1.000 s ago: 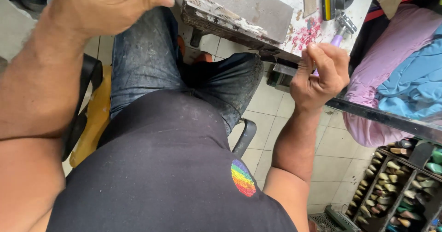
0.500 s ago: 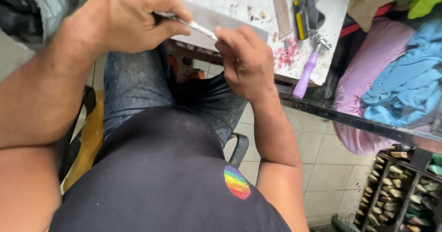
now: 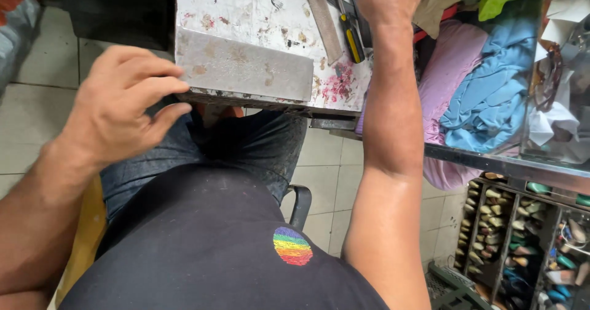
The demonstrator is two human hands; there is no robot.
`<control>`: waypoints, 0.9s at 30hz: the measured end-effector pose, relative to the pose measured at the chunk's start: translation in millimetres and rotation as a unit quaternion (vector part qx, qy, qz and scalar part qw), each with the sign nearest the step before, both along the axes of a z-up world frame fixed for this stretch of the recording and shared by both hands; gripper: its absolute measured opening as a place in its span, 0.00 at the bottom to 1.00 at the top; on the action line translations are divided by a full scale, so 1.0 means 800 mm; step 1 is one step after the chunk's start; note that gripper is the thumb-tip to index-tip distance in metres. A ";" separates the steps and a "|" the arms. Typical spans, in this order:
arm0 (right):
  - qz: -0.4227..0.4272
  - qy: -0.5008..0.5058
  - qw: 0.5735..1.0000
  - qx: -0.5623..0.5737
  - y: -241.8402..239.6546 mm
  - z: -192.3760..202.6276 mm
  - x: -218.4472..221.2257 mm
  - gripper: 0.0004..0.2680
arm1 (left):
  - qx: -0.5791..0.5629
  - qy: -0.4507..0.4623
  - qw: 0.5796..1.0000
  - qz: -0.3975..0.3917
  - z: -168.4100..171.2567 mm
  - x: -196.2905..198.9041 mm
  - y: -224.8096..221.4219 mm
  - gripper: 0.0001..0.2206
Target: Repairing a shoe strap by hammering it on a metal block and folding the material.
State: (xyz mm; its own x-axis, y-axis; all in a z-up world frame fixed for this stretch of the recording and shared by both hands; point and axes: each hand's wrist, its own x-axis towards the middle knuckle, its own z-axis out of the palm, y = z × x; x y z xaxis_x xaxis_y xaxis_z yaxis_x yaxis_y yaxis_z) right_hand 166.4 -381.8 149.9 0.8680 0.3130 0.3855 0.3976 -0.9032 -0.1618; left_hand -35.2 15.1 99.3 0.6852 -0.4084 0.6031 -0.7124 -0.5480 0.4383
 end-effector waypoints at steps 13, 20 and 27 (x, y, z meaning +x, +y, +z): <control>-0.189 0.181 0.961 -0.086 0.054 -0.031 -0.099 0.07 | -0.032 0.017 0.999 -0.033 0.014 0.026 -0.013 0.09; -0.021 -0.013 0.999 0.032 0.073 -0.016 -0.123 0.11 | -0.014 -0.006 0.997 -0.075 0.026 0.048 -0.056 0.22; 0.319 -0.119 0.928 0.154 0.159 0.081 -0.213 0.07 | 0.020 -0.058 0.998 0.022 0.008 0.111 -0.116 0.27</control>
State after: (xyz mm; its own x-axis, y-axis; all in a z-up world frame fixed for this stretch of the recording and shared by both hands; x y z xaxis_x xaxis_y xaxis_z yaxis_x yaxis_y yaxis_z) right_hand -4.3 -254.5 214.9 0.4224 0.5780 0.6982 0.8931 -0.3969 -0.2118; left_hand 53.6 -77.5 105.5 0.6293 -0.4043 0.6637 -0.7317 -0.5960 0.3308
